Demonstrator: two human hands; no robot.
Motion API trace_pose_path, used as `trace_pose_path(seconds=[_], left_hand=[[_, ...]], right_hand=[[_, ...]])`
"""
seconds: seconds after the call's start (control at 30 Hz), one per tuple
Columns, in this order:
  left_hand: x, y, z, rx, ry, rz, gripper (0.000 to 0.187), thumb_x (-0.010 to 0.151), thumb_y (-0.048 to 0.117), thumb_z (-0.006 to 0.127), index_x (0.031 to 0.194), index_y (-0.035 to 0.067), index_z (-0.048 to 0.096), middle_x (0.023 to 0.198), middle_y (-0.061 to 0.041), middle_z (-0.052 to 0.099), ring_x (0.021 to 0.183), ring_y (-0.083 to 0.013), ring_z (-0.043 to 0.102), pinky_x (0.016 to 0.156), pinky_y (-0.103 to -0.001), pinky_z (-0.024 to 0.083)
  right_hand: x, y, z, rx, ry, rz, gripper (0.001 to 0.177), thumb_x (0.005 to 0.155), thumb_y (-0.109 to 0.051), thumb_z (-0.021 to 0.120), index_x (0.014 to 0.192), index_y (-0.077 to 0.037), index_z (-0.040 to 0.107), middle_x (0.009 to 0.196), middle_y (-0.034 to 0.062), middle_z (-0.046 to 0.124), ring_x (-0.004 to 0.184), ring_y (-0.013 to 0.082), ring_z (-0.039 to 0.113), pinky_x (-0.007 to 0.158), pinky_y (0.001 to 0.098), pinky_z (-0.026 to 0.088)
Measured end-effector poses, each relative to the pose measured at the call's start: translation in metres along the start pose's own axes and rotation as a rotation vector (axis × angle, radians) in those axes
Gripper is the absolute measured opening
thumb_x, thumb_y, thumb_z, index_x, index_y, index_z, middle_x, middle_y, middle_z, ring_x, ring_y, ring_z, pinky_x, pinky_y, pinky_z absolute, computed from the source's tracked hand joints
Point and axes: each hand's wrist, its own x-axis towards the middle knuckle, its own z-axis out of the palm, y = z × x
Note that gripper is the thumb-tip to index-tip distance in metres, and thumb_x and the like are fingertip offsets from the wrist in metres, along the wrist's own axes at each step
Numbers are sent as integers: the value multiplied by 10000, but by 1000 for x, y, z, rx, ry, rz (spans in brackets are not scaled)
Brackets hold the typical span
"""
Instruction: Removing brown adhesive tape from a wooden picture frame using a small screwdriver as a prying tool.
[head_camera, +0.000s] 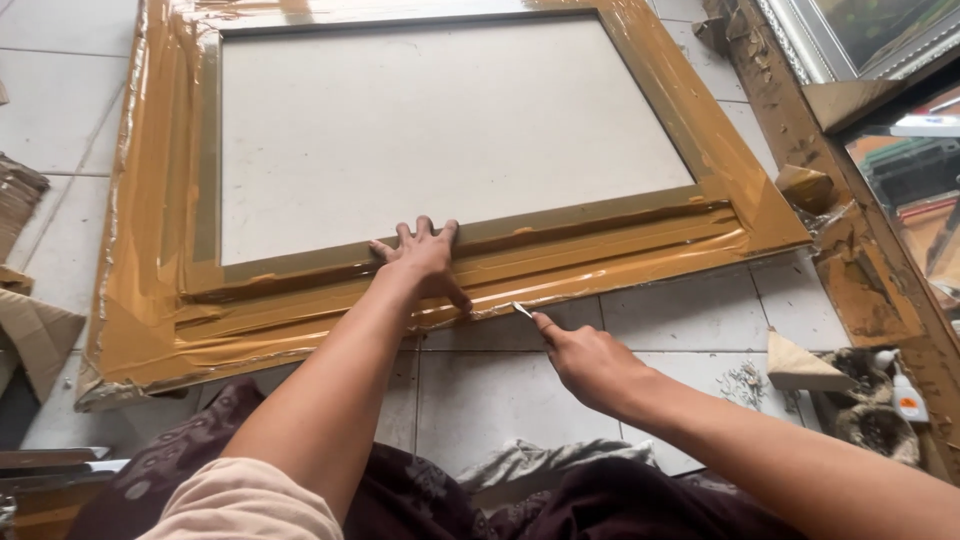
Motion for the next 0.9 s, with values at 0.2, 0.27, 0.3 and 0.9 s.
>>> trace_pose_path(seconds=[0.2,0.27,0.3,0.9], left_hand=[[-12,10,-16,-172,-53,-80,824,994,650,392,1760,345,380,1797,-114,308,1687,-395,202,1277,-865,76],[-15,8,-16,-185,-55,-77,828,999,654,360,1767,343,368,1802,-110,301,1692,-392,193,1285,-858,55],[-16,8,-15,-199,-60,-74,832,1005,659,327,1774,342,355,1807,-106,295,1697,-388,183,1294,-852,33],[-60,24,-43,9,-35,313,817,1013,659,525,1535,35,606,1581,-235,654,1515,-440,582,1290,-650,427]], right_hand=[[-26,-27,-35,419,-126,214,617,1135,-439,464,1736,-300,475,1585,177,690,1473,439,641,1209,605,540],[-5,-4,-4,412,-84,192,606,1144,-429,457,1729,-277,493,1571,188,699,1454,448,656,1197,610,545],[5,9,13,405,-43,171,596,1152,-419,451,1721,-253,510,1557,200,708,1435,457,670,1185,616,550],[57,45,41,1445,439,275,528,1113,-632,560,1171,-108,595,677,-67,436,477,102,509,398,263,398]])
